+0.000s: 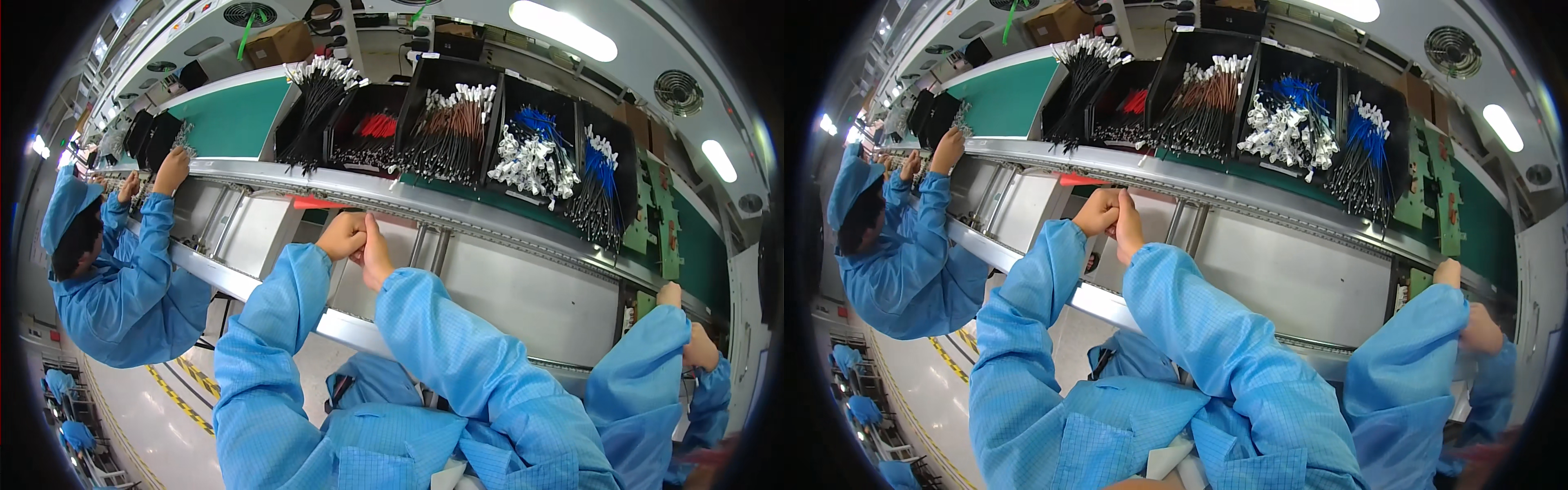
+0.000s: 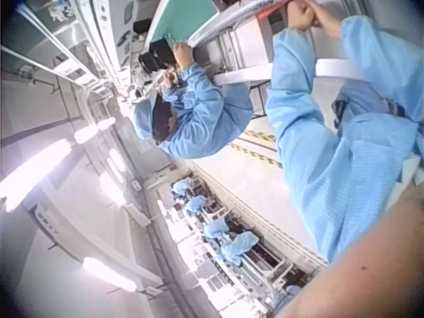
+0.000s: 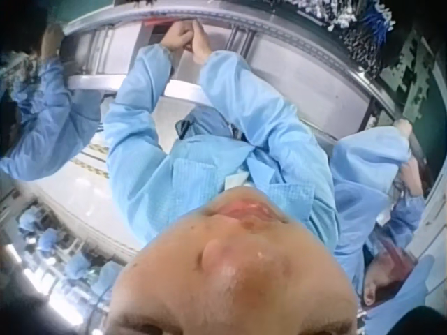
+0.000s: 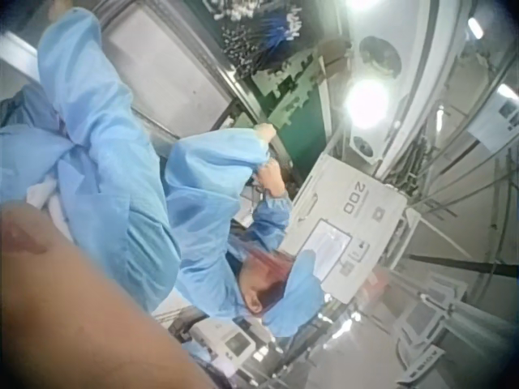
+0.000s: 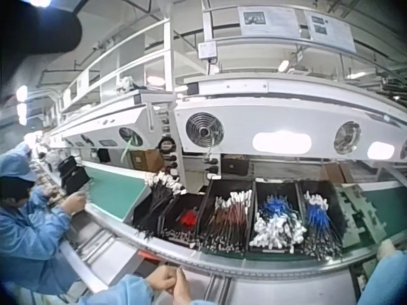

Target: Connecting wires to circuit boards and assembling small components at a manual assembly station.

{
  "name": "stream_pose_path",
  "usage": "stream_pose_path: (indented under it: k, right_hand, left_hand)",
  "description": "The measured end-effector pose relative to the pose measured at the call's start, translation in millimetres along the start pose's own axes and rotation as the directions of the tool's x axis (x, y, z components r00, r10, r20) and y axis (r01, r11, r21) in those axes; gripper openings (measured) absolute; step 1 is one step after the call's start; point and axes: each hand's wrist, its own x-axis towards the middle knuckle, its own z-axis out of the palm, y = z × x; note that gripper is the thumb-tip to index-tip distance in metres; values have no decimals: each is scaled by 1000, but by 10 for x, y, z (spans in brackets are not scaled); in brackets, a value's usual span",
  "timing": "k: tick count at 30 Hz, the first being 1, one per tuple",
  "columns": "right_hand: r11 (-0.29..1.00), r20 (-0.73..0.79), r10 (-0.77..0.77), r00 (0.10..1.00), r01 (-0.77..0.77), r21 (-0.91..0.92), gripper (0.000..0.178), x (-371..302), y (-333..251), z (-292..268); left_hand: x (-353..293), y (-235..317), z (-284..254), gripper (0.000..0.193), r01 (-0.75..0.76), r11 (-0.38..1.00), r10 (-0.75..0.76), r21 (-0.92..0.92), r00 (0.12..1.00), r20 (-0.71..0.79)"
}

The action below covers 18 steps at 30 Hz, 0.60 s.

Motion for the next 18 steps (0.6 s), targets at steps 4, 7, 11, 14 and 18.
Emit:
stream_pose_path:
  k: [4, 7, 11, 14, 18]
  right_hand:
    - [994, 33, -76, 997, 78, -72, 43, 68, -51, -163]
    - [988, 16, -93, 996, 94, -123, 46, 0, -122, -135]
    - [985, 15, -144, 989, 145, -96, 42, -66, -213, -69]
    - [983, -28, -166, 986, 163, -89, 40, -285, -289, 52]
    - [964, 140, -147, 979, 174, -201, 35, -422, -389, -92]
  left_hand:
    - [60, 283, 5, 18, 102, 994, -100, -26, 994, 48]
    - [99, 288, 37, 18, 34, 998, -36, 44, 998, 43]
    - [113, 319, 36, 20, 1, 993, -3, 121, 1000, 18]
    - [109, 419, 70, 19, -129, 991, 125, -30, 987, -104]
    - [63, 639, -4, 24, -244, 967, 243, -75, 970, -16]
